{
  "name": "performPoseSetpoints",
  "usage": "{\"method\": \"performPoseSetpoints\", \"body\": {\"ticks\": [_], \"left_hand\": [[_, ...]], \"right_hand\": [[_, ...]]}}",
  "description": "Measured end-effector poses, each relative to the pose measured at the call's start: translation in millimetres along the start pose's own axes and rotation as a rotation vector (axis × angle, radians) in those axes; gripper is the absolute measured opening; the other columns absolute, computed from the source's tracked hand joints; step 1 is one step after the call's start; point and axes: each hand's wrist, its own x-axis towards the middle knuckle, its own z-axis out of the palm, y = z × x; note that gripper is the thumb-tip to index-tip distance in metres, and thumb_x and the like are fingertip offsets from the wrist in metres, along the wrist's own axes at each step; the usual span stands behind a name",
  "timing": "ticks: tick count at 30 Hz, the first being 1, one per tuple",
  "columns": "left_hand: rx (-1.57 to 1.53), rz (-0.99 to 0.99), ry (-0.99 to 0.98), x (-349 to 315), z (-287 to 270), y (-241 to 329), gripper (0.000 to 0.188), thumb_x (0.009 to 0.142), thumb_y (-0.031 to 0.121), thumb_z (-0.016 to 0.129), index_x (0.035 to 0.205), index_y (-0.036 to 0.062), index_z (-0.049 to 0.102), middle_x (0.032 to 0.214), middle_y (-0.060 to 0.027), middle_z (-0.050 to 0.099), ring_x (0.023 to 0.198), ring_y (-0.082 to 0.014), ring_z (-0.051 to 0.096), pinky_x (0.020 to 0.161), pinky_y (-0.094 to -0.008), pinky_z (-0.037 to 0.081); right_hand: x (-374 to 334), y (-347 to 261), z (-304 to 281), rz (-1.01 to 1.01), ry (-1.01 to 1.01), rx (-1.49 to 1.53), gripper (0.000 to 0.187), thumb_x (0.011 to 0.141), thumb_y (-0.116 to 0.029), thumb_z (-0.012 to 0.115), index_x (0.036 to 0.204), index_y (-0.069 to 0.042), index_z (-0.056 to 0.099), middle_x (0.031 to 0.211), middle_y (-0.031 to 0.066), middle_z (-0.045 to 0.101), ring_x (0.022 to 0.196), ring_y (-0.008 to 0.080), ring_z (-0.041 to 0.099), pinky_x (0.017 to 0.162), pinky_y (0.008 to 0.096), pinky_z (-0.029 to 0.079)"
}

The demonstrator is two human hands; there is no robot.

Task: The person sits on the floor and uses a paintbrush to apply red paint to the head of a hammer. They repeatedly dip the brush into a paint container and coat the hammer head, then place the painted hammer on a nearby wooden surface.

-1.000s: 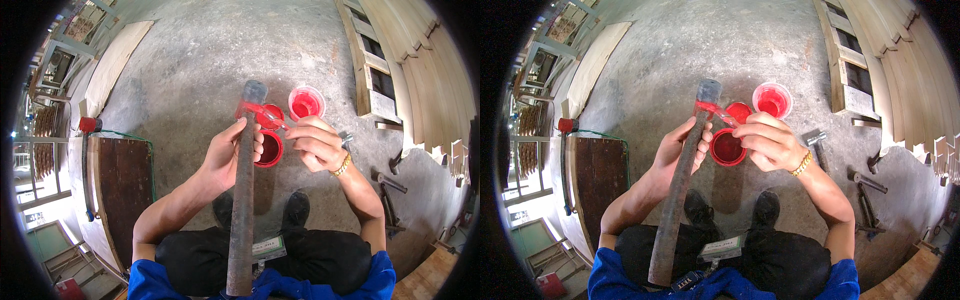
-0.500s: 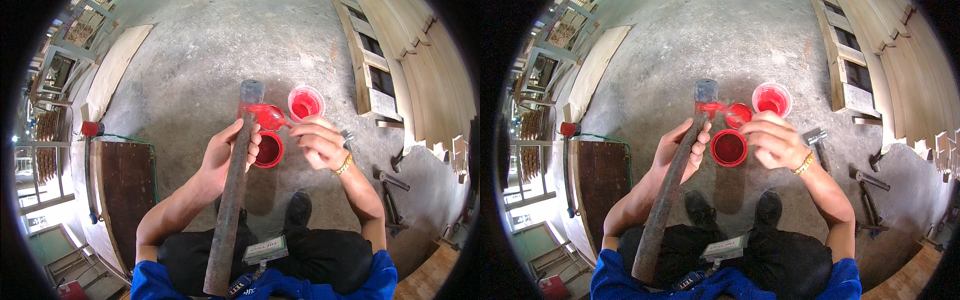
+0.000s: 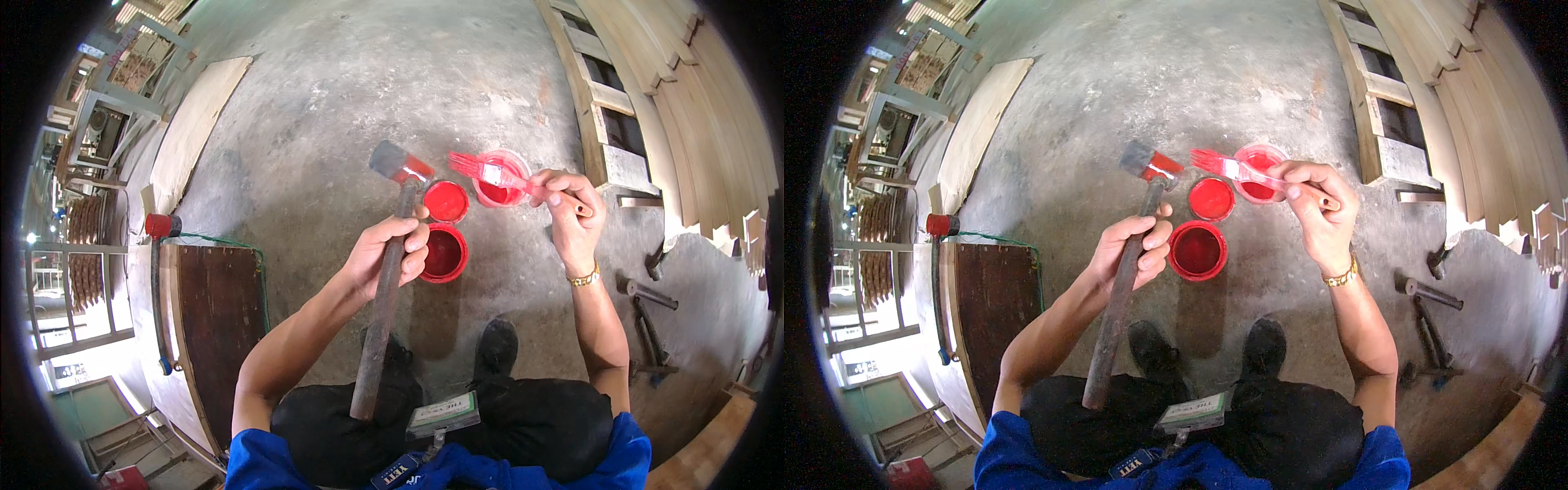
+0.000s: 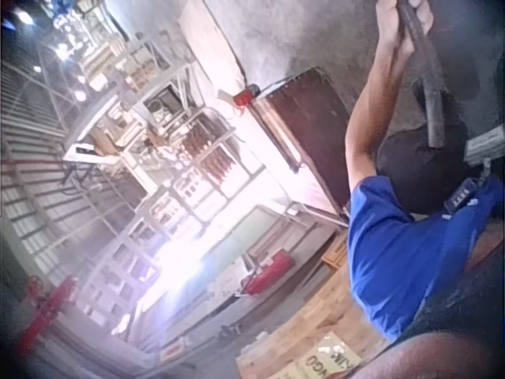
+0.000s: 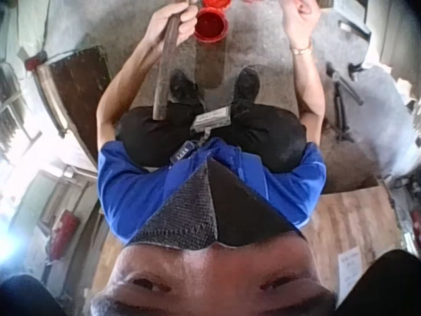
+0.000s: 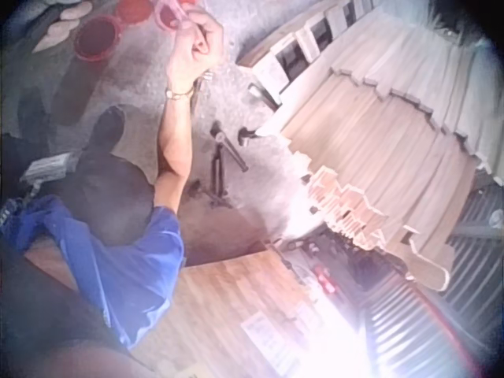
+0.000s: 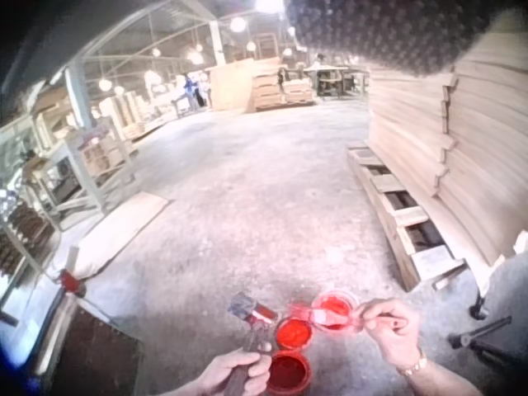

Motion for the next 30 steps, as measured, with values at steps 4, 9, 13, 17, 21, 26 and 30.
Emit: {"method": "performPoseSetpoints", "body": {"ticks": [4,9,13,17,21,26,30], "left_hand": [[0.131,0.0,0.117,-3,2,-10,0.016,0.087,0.013,0.047,0.103,0.01,0.048,0.065,-0.004,0.045,0.048,-0.0172,0.047,0.043,-0.0297,0.04],[0.121,0.032,0.283,0,13,-17,0.003,0.085,0.009,0.046,0.084,0.0116,0.044,0.053,-0.0008,0.041,0.035,-0.0146,0.04,0.032,-0.0297,0.032],[0.115,0.035,0.32,-2,22,-23,0.007,0.084,0.007,0.048,0.081,0.0111,0.043,0.051,-0.0003,0.04,0.034,-0.0141,0.039,0.031,-0.0298,0.032],[0.199,0.019,0.394,-3,28,-29,0.01,0.082,0.005,0.049,0.081,0.0108,0.042,0.051,-0.0009,0.04,0.033,-0.0149,0.04,0.031,-0.0304,0.032],[0.197,0.015,0.395,-4,31,-30,0.01,0.082,0.004,0.049,0.081,0.0107,0.042,0.051,-0.0011,0.04,0.033,-0.0153,0.04,0.031,-0.0306,0.031],[0.141,-0.014,0.32,-5,28,-30,0.009,0.083,0.003,0.047,0.081,0.0109,0.042,0.051,-0.0009,0.04,0.033,-0.0153,0.041,0.031,-0.0302,0.031],[0.114,-0.001,0.263,-8,25,-28,0.009,0.083,0.003,0.046,0.082,0.0113,0.043,0.052,-0.0006,0.04,0.033,-0.0152,0.041,0.031,-0.0302,0.031]], "right_hand": [[-2,-14,5,0.028,-0.011,0.012,0.009,0.085,0.0,0.059,0.094,0.002,0.058,0.099,0.0158,0.065,0.086,0.0177,0.062,0.077,0.0295,0.05],[1,-28,13,-0.129,-0.257,-0.284,0.012,0.081,0.002,0.061,0.094,0.001,0.061,0.095,0.0124,0.067,0.08,0.0167,0.063,0.072,0.0293,0.051],[8,-31,35,-0.263,-0.39,-0.463,0.017,0.077,0.003,0.064,0.094,0.0,0.062,0.085,0.0093,0.066,0.072,0.02,0.063,0.063,0.03,0.05],[19,-37,52,-0.33,-0.369,-0.501,0.016,0.076,0.002,0.065,0.092,0.0,0.062,0.081,0.0091,0.066,0.07,0.021,0.062,0.063,0.0299,0.05],[24,-44,46,-0.462,-0.283,-0.446,0.013,0.077,0.003,0.063,0.089,0.002,0.061,0.086,0.0127,0.067,0.075,0.0232,0.064,0.068,0.0321,0.051],[13,-34,41,-0.453,-0.406,-0.463,0.013,0.077,0.005,0.063,0.089,0.002,0.061,0.087,0.014,0.067,0.077,0.0249,0.065,0.071,0.0338,0.051],[4,-34,33,-0.338,-0.361,-0.309,0.01,0.079,0.006,0.059,0.088,0.003,0.059,0.086,0.016,0.066,0.08,0.0258,0.064,0.073,0.036,0.05]]}}
